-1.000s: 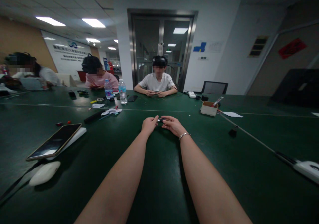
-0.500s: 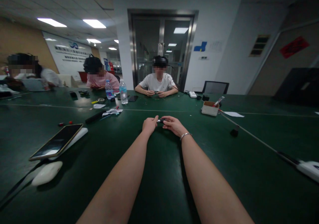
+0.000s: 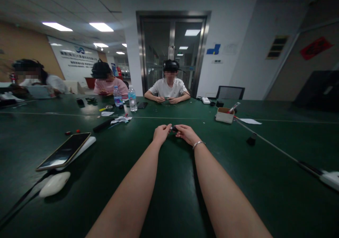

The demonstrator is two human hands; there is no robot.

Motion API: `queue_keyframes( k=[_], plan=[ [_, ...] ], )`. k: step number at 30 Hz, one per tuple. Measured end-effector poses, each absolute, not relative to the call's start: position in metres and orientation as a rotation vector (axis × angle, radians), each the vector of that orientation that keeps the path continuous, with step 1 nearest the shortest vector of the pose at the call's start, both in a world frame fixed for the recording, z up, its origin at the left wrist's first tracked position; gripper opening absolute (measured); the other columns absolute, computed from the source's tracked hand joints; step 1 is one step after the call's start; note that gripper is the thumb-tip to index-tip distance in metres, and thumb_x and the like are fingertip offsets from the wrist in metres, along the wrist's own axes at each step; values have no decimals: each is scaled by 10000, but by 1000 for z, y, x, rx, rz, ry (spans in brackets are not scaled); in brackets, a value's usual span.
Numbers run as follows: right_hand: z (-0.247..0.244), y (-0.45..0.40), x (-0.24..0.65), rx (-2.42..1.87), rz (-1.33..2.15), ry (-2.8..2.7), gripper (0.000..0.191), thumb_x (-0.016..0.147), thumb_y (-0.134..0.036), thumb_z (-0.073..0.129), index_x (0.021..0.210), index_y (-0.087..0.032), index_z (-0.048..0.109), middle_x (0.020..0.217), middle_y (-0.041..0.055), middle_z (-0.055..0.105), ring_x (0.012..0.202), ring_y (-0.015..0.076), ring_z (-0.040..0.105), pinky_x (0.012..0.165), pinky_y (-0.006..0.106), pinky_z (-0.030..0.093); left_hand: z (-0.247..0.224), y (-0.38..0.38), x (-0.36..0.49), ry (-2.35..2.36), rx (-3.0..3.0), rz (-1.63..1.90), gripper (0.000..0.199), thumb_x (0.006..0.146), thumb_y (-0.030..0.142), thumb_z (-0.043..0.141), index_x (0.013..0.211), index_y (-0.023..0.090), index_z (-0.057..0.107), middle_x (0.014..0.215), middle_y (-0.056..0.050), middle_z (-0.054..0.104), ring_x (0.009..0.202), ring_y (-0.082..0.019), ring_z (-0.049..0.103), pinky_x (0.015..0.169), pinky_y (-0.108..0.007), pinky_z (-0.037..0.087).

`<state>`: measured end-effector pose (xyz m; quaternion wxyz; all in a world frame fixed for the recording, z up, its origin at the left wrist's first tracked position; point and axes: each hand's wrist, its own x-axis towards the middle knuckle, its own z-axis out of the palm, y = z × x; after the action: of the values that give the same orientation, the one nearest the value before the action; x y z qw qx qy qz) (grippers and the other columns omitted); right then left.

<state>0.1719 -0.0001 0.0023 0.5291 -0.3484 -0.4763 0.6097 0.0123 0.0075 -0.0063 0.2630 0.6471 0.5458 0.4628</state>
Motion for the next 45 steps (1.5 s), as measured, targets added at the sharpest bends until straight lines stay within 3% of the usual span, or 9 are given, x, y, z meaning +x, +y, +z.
queue_keyframes(
  k=[4, 9, 14, 31, 40, 45],
  plan=[
    [3, -1, 172, -863, 1442, -1134, 184, 753, -259, 705, 831, -119, 615, 625, 36, 640, 457, 58, 524, 501, 190, 534, -10, 10, 14, 1398, 1749, 1275, 426, 770, 565, 492, 761, 175, 665, 654, -18, 632, 593, -127, 551, 579, -243, 398],
    [0, 3, 172, -889, 1389, -1089, 226, 764, -296, 694, 870, -157, 550, 525, -14, 584, 451, 86, 554, 462, 203, 526, -11, 12, 16, 1226, 1769, 1369, 289, 733, 380, 617, 943, 186, 652, 714, -6, 630, 654, -115, 569, 610, -221, 420],
    [1, 2, 173, -865, 1405, -1104, 257, 744, -340, 709, 795, -167, 525, 524, -9, 589, 432, 80, 546, 461, 199, 524, -10, 12, 16, 1087, 1770, 1365, 265, 709, 304, 649, 935, 166, 653, 718, -9, 624, 654, -108, 562, 628, -219, 437],
    [-1, 2, 170, -868, 1364, -1143, 297, 628, -282, 791, 769, -171, 554, 494, -47, 566, 412, 65, 528, 464, 200, 518, -14, 15, 14, 1247, 1689, 1203, 255, 753, 388, 606, 779, 137, 641, 615, -30, 629, 541, -115, 562, 556, -242, 433],
    [-3, 3, 173, -831, 1382, -1164, 323, 611, -276, 799, 797, -169, 559, 572, -35, 604, 444, 71, 564, 511, 222, 538, -9, 12, 13, 1324, 1729, 1148, 387, 781, 510, 519, 743, 148, 651, 586, -25, 622, 518, -115, 551, 553, -240, 419],
    [-3, 5, 172, -863, 1409, -1127, 266, 665, -247, 768, 802, -173, 553, 518, -47, 573, 431, 74, 555, 506, 219, 542, -9, 12, 13, 1324, 1749, 1140, 391, 790, 512, 497, 743, 158, 656, 608, -21, 628, 552, -120, 562, 568, -239, 425]
  ],
)
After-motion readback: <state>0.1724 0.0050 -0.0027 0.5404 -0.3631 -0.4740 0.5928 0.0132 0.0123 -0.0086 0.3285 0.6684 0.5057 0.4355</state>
